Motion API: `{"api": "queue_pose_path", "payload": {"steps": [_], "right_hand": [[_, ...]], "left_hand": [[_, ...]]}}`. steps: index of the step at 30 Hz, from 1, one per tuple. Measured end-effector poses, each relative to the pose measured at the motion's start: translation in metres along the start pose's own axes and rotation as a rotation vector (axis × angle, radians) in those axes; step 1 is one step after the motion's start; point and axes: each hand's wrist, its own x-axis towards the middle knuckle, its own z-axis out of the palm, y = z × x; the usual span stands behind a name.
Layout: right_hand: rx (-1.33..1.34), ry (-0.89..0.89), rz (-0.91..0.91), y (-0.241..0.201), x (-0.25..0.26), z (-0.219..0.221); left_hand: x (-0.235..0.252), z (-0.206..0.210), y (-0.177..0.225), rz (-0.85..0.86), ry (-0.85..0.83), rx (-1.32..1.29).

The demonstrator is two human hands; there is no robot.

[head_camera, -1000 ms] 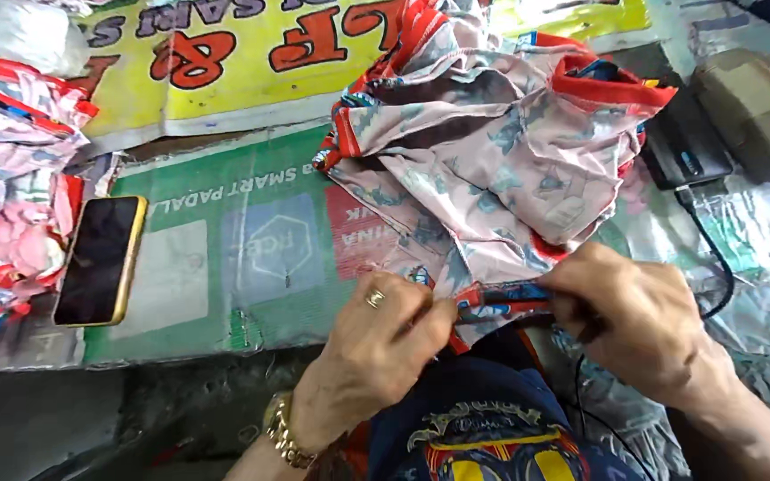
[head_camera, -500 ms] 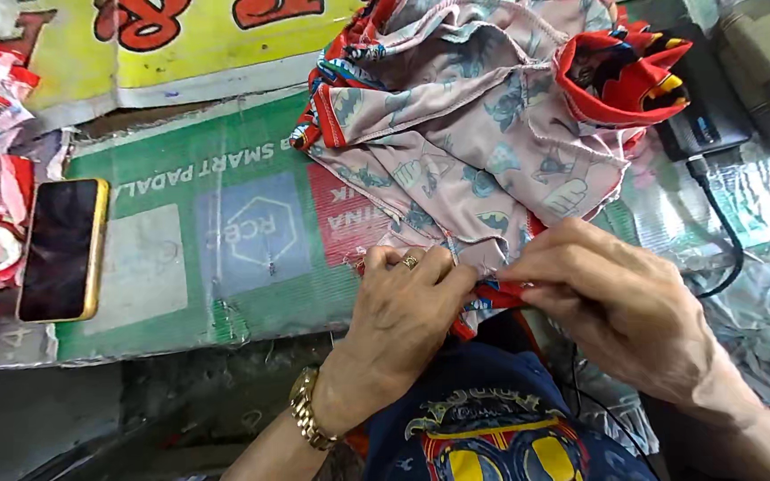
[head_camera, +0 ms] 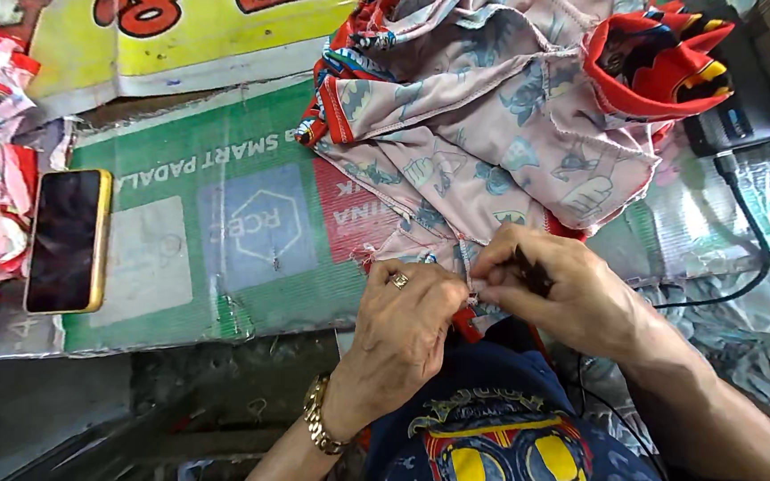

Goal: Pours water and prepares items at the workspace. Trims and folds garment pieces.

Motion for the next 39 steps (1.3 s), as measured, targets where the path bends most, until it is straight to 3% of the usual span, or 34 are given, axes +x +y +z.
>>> {"api": "queue_pose_path", "payload": {"steps": [3, 6, 14, 19, 26, 36, 39], "right_hand": [[-0.307, 0.010, -0.088, -0.006, -0.002, 0.010], [-0.395, 0.093, -0.162, -0.004, -0.004, 0.018], [0.090, 0.179, 0.058, 0.001, -0.005, 0.013], [0.116, 0.124, -0.117, 0.006, -0.005, 0.009], [-0.455, 0.115, -0.092, -0.008, -0.012, 0.005], [-0.486, 0.122, -0.028, -0.009, -0.014, 0.008], [-0.508, 0.136, -0.029, -0.010, -0.017, 0.008]], "left_hand": [[-0.001, 0.005, 0.004, -0.001, 0.046, 0.017], [0.001, 0.016, 0.007, -0.041, 0.127, -0.038], [0.011, 0.018, 0.010, -0.196, 0.099, -0.144], [0.016, 0.013, 0.012, -0.210, 0.032, -0.156], [0.019, 0.005, 0.006, -0.179, -0.002, -0.239], [0.023, 0.004, 0.005, -0.201, 0.049, -0.243], [0.013, 0.014, 0.007, -0.112, 0.194, -0.144]]}}
